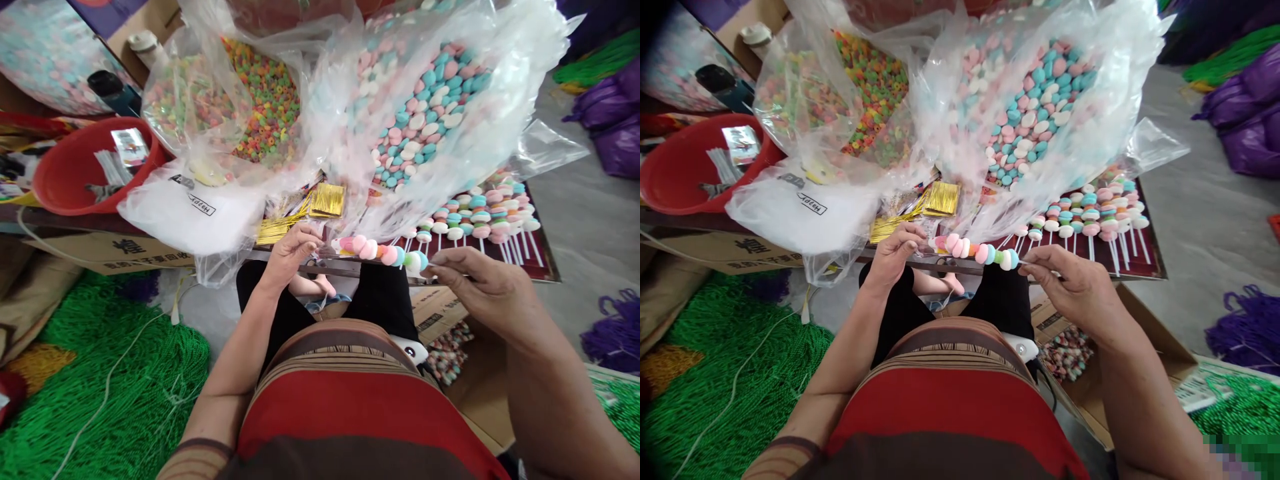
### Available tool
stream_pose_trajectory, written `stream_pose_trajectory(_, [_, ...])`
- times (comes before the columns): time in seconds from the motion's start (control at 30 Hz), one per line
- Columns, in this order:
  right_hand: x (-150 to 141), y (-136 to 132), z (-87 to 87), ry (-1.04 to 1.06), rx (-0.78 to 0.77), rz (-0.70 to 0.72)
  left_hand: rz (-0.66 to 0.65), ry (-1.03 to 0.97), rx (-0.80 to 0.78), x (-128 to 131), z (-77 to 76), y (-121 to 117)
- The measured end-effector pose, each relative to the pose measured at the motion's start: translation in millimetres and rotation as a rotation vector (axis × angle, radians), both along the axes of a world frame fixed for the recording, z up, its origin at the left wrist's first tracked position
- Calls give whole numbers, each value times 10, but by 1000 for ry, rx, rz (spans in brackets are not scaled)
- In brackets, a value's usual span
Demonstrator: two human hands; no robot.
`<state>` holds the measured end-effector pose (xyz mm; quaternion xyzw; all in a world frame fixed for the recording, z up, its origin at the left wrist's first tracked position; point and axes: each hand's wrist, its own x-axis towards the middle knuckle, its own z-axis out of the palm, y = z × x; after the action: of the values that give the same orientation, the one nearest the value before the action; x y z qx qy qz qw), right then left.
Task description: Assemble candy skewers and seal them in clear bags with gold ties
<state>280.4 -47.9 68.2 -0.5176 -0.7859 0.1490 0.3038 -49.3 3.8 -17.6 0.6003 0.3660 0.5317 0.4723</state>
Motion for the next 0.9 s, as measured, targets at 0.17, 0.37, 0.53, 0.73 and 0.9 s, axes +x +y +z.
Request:
stream_pose_trajectory(0.17, [13,30,-7,36,49,-29,-4,49,28,-14,47,12])
stream_pose_trajectory(0.37, [45,81,-27,117,136,27,8,71,43,-18,106,9])
stream_pose_trajectory(0.53, [10,81,-19,54,166,26,-19,108,67,-15,138,-2])
stream_pose_trajectory(0.73, [37,120,-65,58,149,70,-56,156,65,-9,198,10])
stream_pose_trajectory(0.9, [144,140,-158,-29,181,80,-40,179,81,14,245,26])
